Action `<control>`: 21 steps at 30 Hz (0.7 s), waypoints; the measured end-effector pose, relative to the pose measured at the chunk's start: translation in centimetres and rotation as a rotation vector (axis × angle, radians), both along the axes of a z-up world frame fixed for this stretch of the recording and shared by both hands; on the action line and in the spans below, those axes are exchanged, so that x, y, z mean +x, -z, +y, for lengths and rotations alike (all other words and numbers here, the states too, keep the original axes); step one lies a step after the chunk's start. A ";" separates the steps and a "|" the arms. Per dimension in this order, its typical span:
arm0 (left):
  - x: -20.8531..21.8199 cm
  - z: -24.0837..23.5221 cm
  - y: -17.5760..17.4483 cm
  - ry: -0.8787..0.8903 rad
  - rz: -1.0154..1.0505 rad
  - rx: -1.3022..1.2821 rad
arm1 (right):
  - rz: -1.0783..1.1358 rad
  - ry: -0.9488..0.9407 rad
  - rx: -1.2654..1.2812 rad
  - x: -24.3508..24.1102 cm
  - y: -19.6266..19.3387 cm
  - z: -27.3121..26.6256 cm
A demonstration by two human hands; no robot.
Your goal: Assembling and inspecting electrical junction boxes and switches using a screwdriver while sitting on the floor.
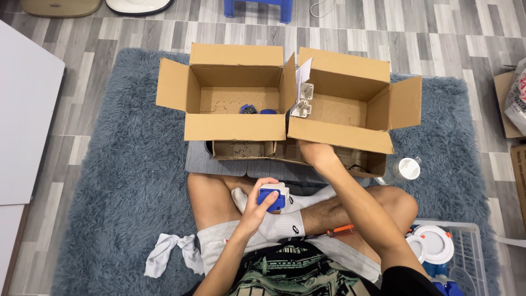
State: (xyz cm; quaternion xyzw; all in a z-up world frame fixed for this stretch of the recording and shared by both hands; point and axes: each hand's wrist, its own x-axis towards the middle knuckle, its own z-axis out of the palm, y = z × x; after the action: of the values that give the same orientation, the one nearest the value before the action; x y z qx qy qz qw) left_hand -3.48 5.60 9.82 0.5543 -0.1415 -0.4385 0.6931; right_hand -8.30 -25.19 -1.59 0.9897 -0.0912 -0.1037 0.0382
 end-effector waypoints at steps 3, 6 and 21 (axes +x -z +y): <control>-0.2 0.0 -0.8 -0.005 0.008 0.001 | -0.063 -0.021 -0.063 -1.0 3.5 -0.7; -0.2 -0.1 -1.0 -0.006 0.008 0.001 | -0.123 -0.040 -0.124 -1.0 6.8 -1.7; -0.3 -0.2 -0.4 -0.010 -0.009 0.010 | -0.040 -0.110 -0.106 1.6 -1.8 0.4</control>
State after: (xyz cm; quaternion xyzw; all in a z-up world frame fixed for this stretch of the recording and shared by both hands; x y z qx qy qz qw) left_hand -3.75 5.42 10.21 0.5606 -0.1398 -0.4332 0.6918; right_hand -6.72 -24.84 0.26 0.9917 -0.0430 -0.0766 0.0943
